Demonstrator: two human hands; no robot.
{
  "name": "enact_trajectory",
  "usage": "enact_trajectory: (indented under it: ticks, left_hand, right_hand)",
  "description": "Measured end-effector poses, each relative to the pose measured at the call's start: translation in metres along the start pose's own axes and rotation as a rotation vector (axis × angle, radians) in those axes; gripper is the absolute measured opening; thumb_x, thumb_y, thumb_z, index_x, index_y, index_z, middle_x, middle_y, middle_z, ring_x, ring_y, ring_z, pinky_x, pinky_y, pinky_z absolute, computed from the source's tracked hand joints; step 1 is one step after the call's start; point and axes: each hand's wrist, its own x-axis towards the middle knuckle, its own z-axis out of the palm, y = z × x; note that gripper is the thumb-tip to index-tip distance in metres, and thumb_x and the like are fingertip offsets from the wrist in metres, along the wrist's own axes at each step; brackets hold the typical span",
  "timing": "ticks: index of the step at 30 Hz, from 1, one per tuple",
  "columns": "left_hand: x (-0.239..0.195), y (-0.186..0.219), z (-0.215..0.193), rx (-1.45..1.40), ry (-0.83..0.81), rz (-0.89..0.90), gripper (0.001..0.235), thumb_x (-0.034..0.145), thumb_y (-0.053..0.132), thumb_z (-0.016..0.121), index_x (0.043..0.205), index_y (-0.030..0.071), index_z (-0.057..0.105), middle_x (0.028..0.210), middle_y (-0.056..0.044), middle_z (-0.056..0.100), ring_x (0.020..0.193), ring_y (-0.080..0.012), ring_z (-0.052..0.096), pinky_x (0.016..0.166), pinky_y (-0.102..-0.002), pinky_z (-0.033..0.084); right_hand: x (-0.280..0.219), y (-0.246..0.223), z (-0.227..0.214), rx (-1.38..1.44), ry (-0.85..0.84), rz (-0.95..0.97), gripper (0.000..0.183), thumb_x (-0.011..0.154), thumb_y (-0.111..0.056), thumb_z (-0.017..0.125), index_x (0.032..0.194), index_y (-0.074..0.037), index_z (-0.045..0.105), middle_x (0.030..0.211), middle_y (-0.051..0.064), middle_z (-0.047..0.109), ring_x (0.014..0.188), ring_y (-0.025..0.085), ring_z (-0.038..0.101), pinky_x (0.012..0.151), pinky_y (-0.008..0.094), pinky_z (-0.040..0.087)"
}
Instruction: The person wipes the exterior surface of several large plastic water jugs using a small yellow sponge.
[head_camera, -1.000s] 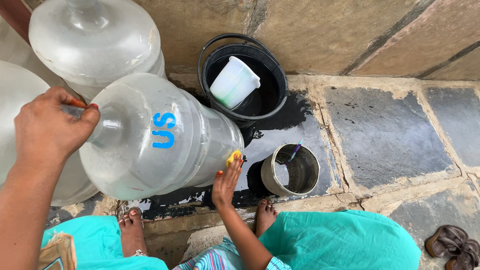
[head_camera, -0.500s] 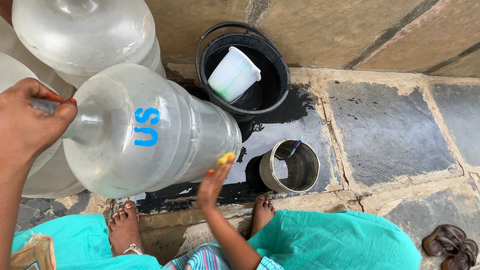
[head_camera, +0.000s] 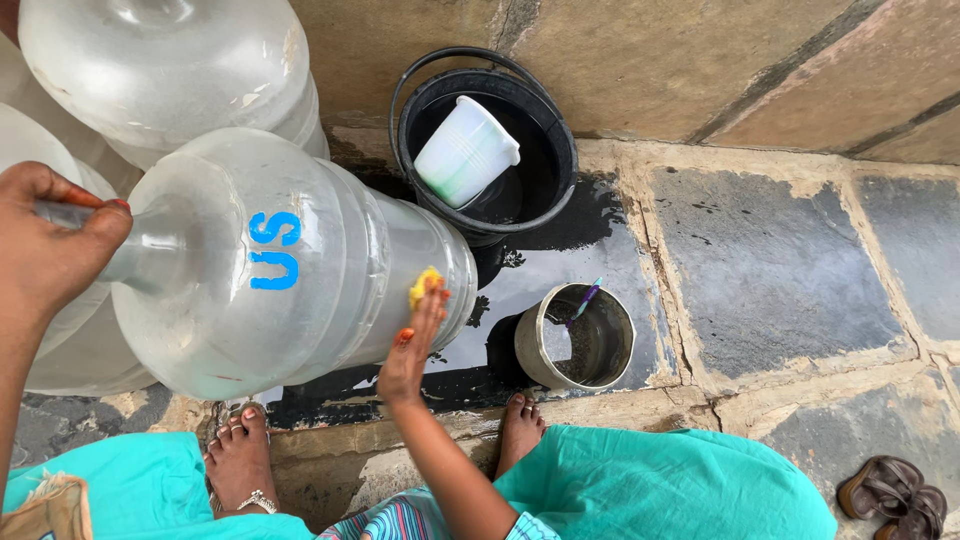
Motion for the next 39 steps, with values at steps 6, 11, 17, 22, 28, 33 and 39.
enact_trajectory:
  ticks: [6, 11, 17, 22, 28, 33, 39]
  left_hand:
    - [-0.003, -0.006, -0.01, 0.089, -0.028, -0.013, 0.026, 0.093, 0.02, 0.079, 0.098, -0.004, 0.069, 0.072, -0.018, 0.069, 0.065, -0.0224, 0.069, 0.06, -0.035, 0.056]
    - [-0.016, 0.031, -0.035, 0.278, -0.018, -0.095, 0.031, 0.089, 0.034, 0.084, 0.096, 0.005, 0.076, 0.068, -0.016, 0.07, 0.06, -0.0257, 0.068, 0.065, -0.04, 0.056]
    - [-0.015, 0.059, -0.041, 0.169, -0.122, -0.316, 0.047, 0.087, 0.042, 0.083, 0.099, -0.001, 0.071, 0.067, -0.021, 0.072, 0.058, -0.0274, 0.071, 0.056, -0.04, 0.057]
    - [-0.004, 0.022, -0.015, 0.081, -0.207, -0.412, 0.059, 0.089, 0.036, 0.085, 0.108, -0.014, 0.059, 0.073, -0.03, 0.07, 0.052, -0.0331, 0.068, 0.041, -0.039, 0.056]
    - [0.019, -0.056, 0.028, 0.159, -0.234, -0.354, 0.054, 0.102, 0.038, 0.075, 0.109, -0.014, 0.063, 0.076, -0.029, 0.075, 0.041, -0.035, 0.067, 0.034, -0.038, 0.054]
    - [0.036, -0.072, 0.041, 0.139, -0.262, -0.462, 0.047, 0.099, 0.042, 0.073, 0.106, -0.005, 0.07, 0.082, -0.023, 0.076, 0.049, -0.0312, 0.068, 0.036, -0.039, 0.052]
    - [0.019, -0.028, 0.02, 0.085, -0.167, -0.371, 0.059, 0.096, 0.031, 0.08, 0.116, -0.017, 0.052, 0.082, -0.033, 0.069, 0.057, -0.0363, 0.07, 0.039, -0.041, 0.055]
  right_hand:
    - [-0.002, 0.165, -0.02, -0.171, 0.072, 0.447, 0.092, 0.103, -0.068, 0.016, 0.161, 0.002, 0.005, 0.172, 0.02, -0.002, 0.158, 0.035, -0.006, 0.126, 0.047, -0.002]
    - [-0.002, 0.22, -0.041, 1.075, 0.019, 1.123, 0.123, 0.08, -0.096, 0.018, 0.15, 0.002, 0.043, 0.141, 0.015, 0.055, 0.131, 0.032, 0.045, 0.116, 0.047, 0.029]
    - [0.018, 0.218, -0.073, 1.054, -0.028, 0.991, 0.125, 0.078, -0.098, 0.015, 0.148, 0.001, 0.046, 0.141, 0.016, 0.058, 0.132, 0.032, 0.048, 0.114, 0.045, 0.032]
    - [0.057, 0.148, -0.084, 0.652, -0.027, 0.809, 0.115, 0.077, -0.089, 0.009, 0.16, -0.012, 0.029, 0.162, 0.01, 0.037, 0.15, 0.028, 0.029, 0.122, 0.046, 0.018]
    - [0.068, 0.014, -0.048, -0.052, -0.223, 0.082, 0.092, 0.099, -0.07, -0.008, 0.165, -0.011, 0.018, 0.175, 0.004, 0.014, 0.163, 0.026, 0.003, 0.13, 0.049, -0.01]
    - [0.04, -0.093, -0.032, 0.076, -0.359, -0.319, 0.09, 0.101, -0.071, -0.005, 0.169, -0.012, 0.005, 0.177, 0.009, 0.005, 0.166, 0.026, 0.001, 0.134, 0.047, -0.003]
    - [0.06, 0.033, -0.037, -0.27, -0.26, -0.057, 0.088, 0.106, -0.074, 0.001, 0.163, -0.009, 0.018, 0.175, 0.012, 0.02, 0.166, 0.028, 0.011, 0.138, 0.049, 0.0]
